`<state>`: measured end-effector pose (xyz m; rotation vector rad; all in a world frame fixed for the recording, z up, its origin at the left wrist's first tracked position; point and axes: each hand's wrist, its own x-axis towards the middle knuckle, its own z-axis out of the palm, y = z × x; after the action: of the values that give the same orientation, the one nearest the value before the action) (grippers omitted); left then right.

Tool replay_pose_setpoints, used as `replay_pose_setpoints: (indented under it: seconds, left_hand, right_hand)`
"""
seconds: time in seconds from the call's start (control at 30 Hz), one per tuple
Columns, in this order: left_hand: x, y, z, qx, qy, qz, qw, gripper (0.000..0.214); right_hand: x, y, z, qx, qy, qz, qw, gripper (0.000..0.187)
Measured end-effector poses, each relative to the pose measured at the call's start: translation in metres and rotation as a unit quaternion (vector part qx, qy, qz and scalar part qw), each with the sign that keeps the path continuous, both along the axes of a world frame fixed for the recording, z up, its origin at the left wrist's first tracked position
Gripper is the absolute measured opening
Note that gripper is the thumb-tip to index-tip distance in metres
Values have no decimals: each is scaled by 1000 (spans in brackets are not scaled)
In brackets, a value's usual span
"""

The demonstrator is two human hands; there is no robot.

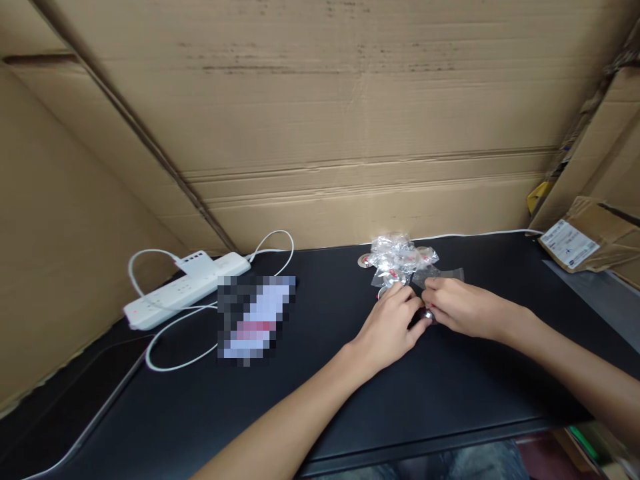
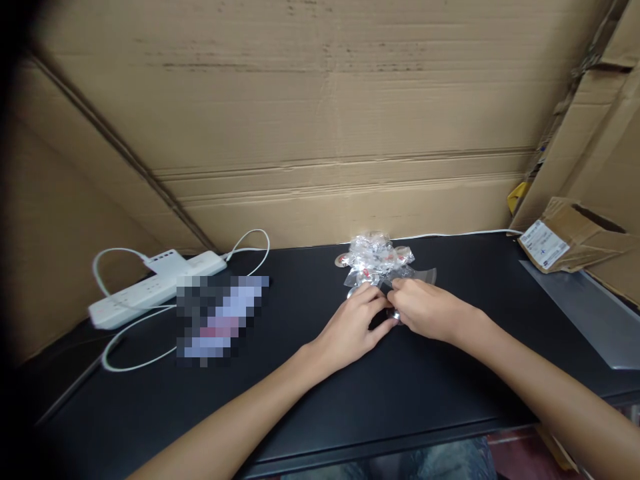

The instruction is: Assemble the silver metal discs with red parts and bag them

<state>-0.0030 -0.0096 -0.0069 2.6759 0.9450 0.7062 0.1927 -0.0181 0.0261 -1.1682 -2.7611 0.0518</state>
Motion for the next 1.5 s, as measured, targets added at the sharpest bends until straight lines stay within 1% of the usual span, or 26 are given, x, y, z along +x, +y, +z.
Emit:
replay_pose_setpoints:
  seconds: [0.07, 0.17, 0.27, 0.4, 0.5, 0.6, 0.73, 0.97, 1.03, 1.13, 1.23, 1.3, 1.5]
  left_hand:
    - [0, 1, -2, -8, -13, 0, 1000, 20]
    - [0, 3, -4, -22, -31, -2, 999, 18]
    - [-1, 4, -5, -33, -37, 3, 999, 19]
    - [-1, 2, -3, -34, -38, 8, 999, 18]
    - [0, 1, -1, -26, -41, 6, 999, 19]
    - [1, 0, 1, -17, -37, 21, 999, 22]
    - [2, -3, 4, -24, -11, 53, 998, 28]
    - [5, -6, 1, -41, 8, 72, 997, 26]
    - [5, -6, 3, -36, 14, 75, 996, 30]
    - [-1, -7, 10, -38, 34, 71, 996, 36]
    - [-9, -6, 17, -61, 51, 55, 995, 28]
    - [-14, -4, 19, -74, 54, 45, 995, 21]
    - [-15, 3, 13, -104, 11, 20, 994, 10]
  right_hand:
    - [-2, 2, 2, 9, -8, 13, 1000, 13]
    - [-4, 4, 8, -33, -8, 3, 999, 14]
    - [-3, 5, 12, -84, 36, -27, 995, 19]
    - [4, -1, 10, -115, 110, -37, 987, 23]
    - [9, -5, 6, -113, 138, -68, 982, 22]
    - [9, -6, 2, -102, 140, -103, 979, 19]
    - [4, -4, -1, -90, 158, -92, 979, 17]
    - [-4, -6, -11, -118, 215, -118, 962, 16]
    - [-4, -6, -13, -120, 225, -123, 959, 15]
    - [-3, -7, -13, -123, 228, -127, 957, 14]
    - [-4, -8, -10, -119, 218, -129, 960, 15]
    - [-4, -8, -8, -117, 213, -130, 961, 17]
    - [-8, -2, -7, -144, 214, -129, 957, 13]
